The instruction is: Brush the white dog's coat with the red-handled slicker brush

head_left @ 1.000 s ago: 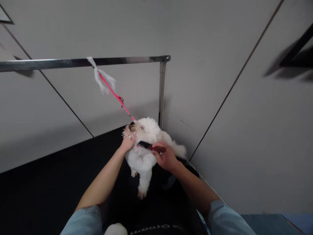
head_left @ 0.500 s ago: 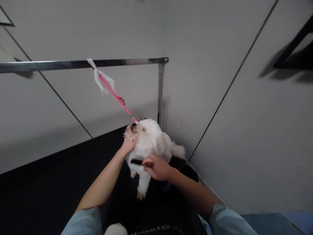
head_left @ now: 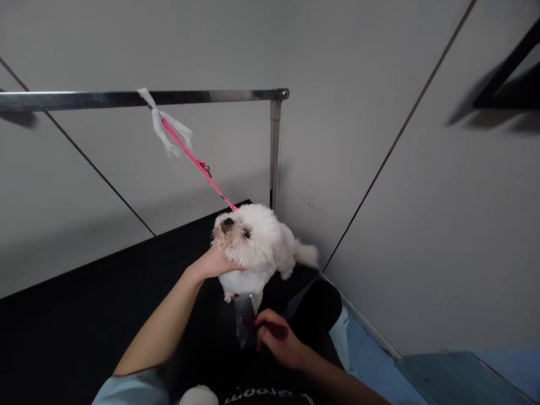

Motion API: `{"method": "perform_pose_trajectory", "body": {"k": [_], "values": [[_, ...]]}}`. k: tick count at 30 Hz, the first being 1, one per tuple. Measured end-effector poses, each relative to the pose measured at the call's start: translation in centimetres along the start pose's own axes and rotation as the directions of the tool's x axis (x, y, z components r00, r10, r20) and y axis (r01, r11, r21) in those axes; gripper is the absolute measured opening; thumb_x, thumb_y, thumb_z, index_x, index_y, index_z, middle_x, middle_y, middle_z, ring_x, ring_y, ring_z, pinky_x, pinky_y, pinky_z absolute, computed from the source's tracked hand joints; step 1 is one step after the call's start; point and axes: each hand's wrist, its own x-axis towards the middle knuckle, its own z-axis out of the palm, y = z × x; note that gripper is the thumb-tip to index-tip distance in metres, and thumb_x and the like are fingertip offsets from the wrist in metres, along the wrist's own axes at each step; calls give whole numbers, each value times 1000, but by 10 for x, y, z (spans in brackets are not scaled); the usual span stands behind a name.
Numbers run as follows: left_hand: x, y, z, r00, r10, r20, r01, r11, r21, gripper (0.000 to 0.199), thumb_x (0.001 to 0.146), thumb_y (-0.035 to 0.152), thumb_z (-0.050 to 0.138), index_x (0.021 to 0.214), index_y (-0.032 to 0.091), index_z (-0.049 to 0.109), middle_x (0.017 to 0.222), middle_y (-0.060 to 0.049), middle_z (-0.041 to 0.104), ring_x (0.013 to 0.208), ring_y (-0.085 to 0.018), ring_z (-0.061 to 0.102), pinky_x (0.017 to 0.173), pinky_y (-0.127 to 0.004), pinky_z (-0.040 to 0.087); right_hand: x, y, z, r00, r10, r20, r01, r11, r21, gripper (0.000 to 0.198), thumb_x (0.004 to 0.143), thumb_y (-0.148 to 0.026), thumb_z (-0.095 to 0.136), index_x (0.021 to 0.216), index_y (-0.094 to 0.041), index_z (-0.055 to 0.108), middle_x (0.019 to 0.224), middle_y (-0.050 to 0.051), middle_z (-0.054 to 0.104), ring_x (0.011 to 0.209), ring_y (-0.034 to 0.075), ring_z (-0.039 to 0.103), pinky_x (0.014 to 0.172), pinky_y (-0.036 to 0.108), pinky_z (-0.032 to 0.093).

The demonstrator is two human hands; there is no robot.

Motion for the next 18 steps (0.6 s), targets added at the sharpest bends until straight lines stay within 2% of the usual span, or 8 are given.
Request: {"method": "perform_pose_trajectory", "body": {"k": [2,4,6,8,10,14,16,18], "values": [[4,11,-3,999,49,-8,-48,995,85,58,84,46,59,135,21,49,133,-14,57,136,-33,39,120,-54,6,1,3,11,952,62,301,-128,971,203,61,70,-66,69,109,-21,54,93,5,65,76,15,63,66,27,47],[12,17,-4,994,89,-62,-78,983,165,43,88,38,54,127,21,55,127,-12,61,135,-32,40,120,-56,5,14,-2,14,893,21,449,-181,931,317,78,52,-66,80,110,-21,56,109,9,63,87,19,64,71,29,49],[20,19,-4,987,103,-121,-75,974,213,38,87,36,54,121,20,58,124,-12,62,134,-32,41,119,-56,10,33,-3,13,944,27,330,-137,939,316,67,54,-64,80,99,-18,62,99,8,66,79,17,64,69,30,49],[24,15,-4,983,101,-154,-63,971,232,36,85,35,55,117,20,60,122,-11,63,133,-31,43,119,-54,15,46,8,14,996,68,49,-77,974,212,51,66,-62,74,87,-16,65,80,4,67,68,14,62,67,30,49],[24,9,-2,980,89,-179,-44,970,239,34,86,35,54,115,20,61,120,-10,64,131,-30,45,119,-53,19,48,29,19,983,126,-135,-106,984,143,51,68,-64,70,81,-15,66,69,2,64,60,13,60,63,29,48],[19,-2,2,970,68,-236,-10,971,238,29,87,35,49,106,20,64,119,-12,65,128,-31,47,118,-54,20,38,51,30,957,286,-54,-262,927,270,54,63,-63,74,84,-17,56,76,3,67,55,14,61,53,28,46],[17,-6,4,972,59,-226,-6,973,229,27,87,36,49,102,20,65,116,-11,66,127,-31,48,117,-54,21,41,43,30,972,228,-59,-198,926,320,52,65,-57,76,90,-20,49,86,4,69,60,15,65,57,29,48],[16,-8,4,977,52,-206,-6,976,215,28,87,37,49,103,21,65,112,-10,67,127,-30,48,118,-53,20,49,31,27,976,151,-158,-94,943,320,53,65,-52,78,94,-21,45,90,4,70,69,16,67,66,32,50]]}}
